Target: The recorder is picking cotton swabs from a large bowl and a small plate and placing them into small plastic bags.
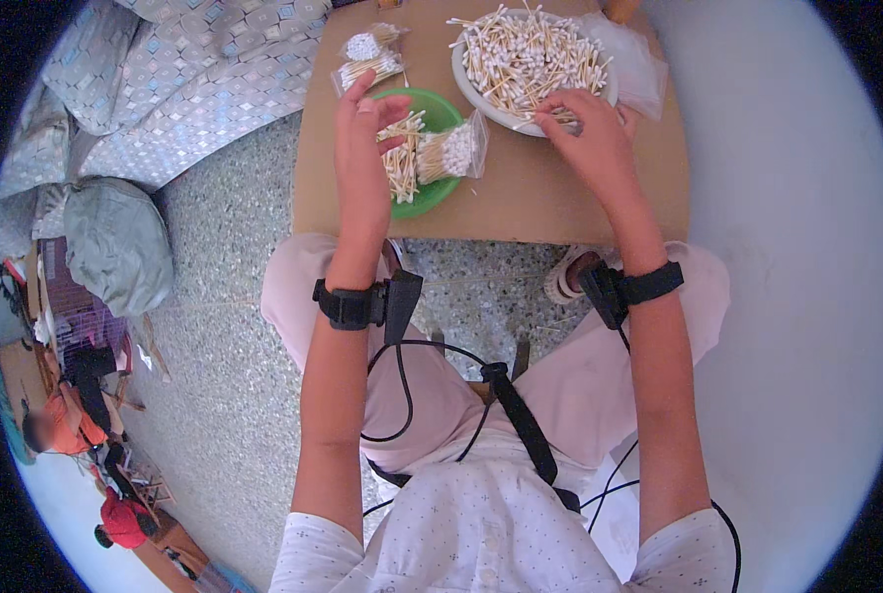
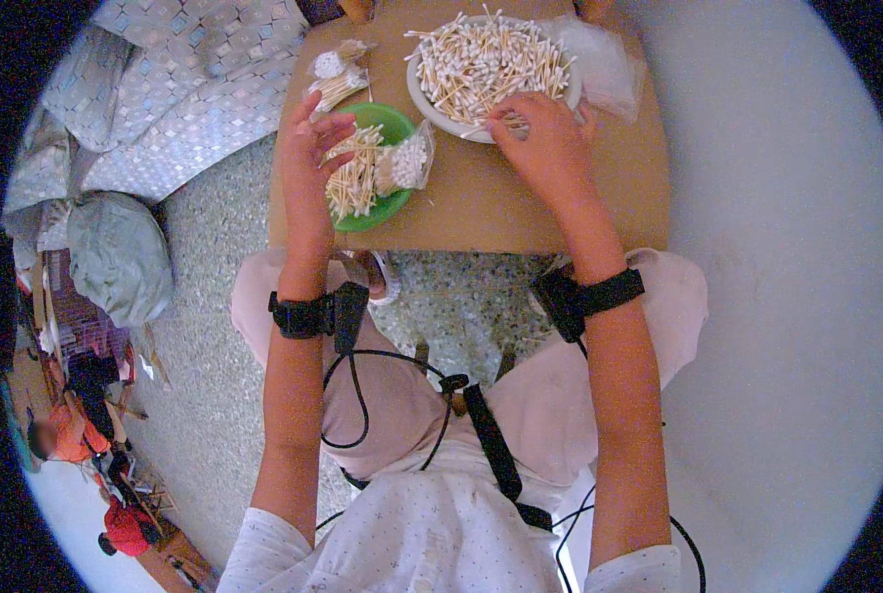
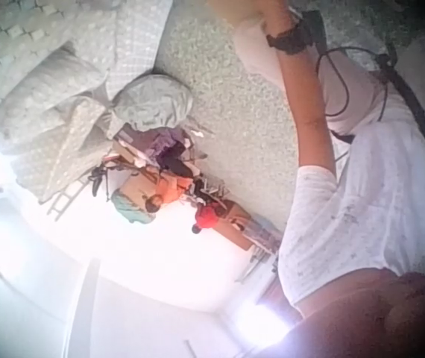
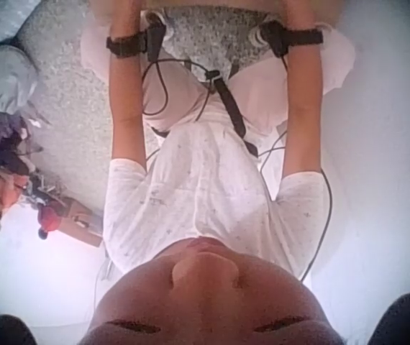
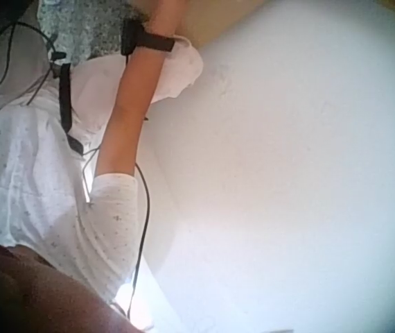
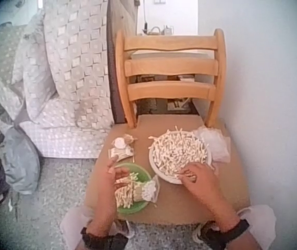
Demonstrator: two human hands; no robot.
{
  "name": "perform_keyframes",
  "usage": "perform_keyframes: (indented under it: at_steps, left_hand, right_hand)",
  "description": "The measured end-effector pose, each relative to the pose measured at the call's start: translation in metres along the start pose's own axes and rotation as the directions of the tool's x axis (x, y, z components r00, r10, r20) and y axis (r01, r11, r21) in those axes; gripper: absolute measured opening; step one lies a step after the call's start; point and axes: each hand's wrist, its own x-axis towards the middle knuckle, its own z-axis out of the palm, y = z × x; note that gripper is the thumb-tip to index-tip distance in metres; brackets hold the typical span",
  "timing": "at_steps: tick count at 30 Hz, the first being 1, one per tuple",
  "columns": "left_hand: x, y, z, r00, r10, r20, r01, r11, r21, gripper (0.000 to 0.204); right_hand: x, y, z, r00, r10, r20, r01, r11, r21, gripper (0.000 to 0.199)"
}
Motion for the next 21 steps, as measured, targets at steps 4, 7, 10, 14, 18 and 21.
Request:
perform_keyframes:
  at_steps: [4,7,10,14,18,21]
  left_hand:
    - [0.0,0.002,0.0,1.0,-0.007,0.025,0.005,0.999,0.052,0.052]
    - [-0.002,0.003,0.001,0.999,0.003,0.037,-0.006,0.997,0.078,0.051]
    - [-0.001,0.003,0.001,0.998,0.019,0.059,-0.026,0.994,0.11,0.051]
    - [-0.003,0.004,0.004,0.998,0.016,0.057,-0.023,0.994,0.111,0.051]
    - [-0.004,0.004,0.004,0.995,0.029,0.095,-0.041,0.991,0.13,0.047]
    - [-0.008,0.004,0.009,0.988,0.065,0.14,-0.089,0.98,0.175,0.042]
  right_hand:
    - [0.0,-0.001,-0.005,0.996,0.055,0.074,-0.061,0.994,0.09,0.025]
    - [-0.001,-0.002,-0.006,0.996,0.053,0.077,-0.059,0.996,0.068,0.026]
    - [-0.002,-0.005,-0.003,1.0,-0.011,-0.019,0.011,1.0,0.019,0.025]
    - [0.0,-0.006,0.004,0.971,-0.12,-0.205,0.103,0.99,-0.093,0.025]
    - [0.004,-0.015,0.0,0.977,-0.023,-0.214,0.035,0.998,0.05,0.021]
    - [0.0,-0.026,-0.005,0.989,0.059,-0.137,-0.022,0.966,0.259,0.02]
